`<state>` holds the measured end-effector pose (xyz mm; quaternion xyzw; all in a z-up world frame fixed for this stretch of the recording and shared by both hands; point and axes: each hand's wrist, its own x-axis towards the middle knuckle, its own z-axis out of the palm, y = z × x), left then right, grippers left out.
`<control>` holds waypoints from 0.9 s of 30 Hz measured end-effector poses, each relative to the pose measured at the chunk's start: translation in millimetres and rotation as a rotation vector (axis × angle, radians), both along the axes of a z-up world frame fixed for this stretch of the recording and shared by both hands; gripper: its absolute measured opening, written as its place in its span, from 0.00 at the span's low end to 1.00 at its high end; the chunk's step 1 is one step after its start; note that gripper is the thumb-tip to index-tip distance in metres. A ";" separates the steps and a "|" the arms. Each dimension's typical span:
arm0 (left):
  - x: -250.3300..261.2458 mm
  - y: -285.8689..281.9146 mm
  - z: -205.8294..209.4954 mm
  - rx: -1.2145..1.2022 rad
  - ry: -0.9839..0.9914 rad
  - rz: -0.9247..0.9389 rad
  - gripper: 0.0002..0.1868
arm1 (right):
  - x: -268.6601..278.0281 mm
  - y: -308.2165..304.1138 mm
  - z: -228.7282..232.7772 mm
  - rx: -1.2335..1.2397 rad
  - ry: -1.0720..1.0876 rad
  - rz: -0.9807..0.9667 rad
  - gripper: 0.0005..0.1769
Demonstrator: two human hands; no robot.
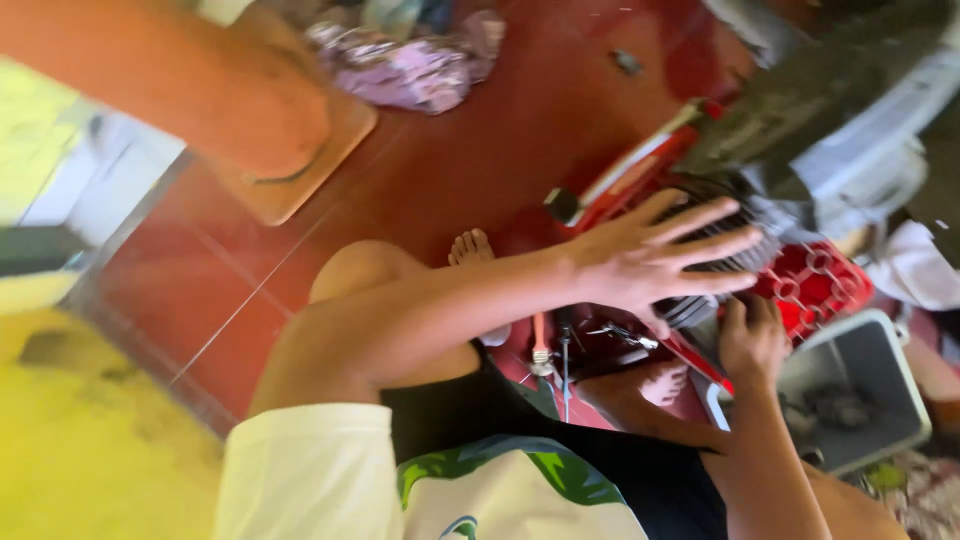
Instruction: The person is working on a motorcycle engine, using a wrench to loosen and remove bolts. They then use a brush to clean the engine parts and place them in a container.
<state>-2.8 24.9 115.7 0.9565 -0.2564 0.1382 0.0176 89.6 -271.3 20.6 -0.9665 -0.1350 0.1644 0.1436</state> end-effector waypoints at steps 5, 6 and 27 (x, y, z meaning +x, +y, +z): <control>-8.4 29.9 26.1 -0.075 0.209 0.030 0.75 | 0.0 4.5 -2.5 -0.046 0.047 -0.065 0.28; -6.3 37.0 18.6 -0.200 0.159 0.054 0.77 | 3.2 -3.2 -10.1 -0.046 0.029 -0.055 0.26; 5.2 74.8 -95.0 -0.595 0.850 0.927 0.30 | 1.3 -12.3 -7.1 -0.087 0.006 -0.040 0.22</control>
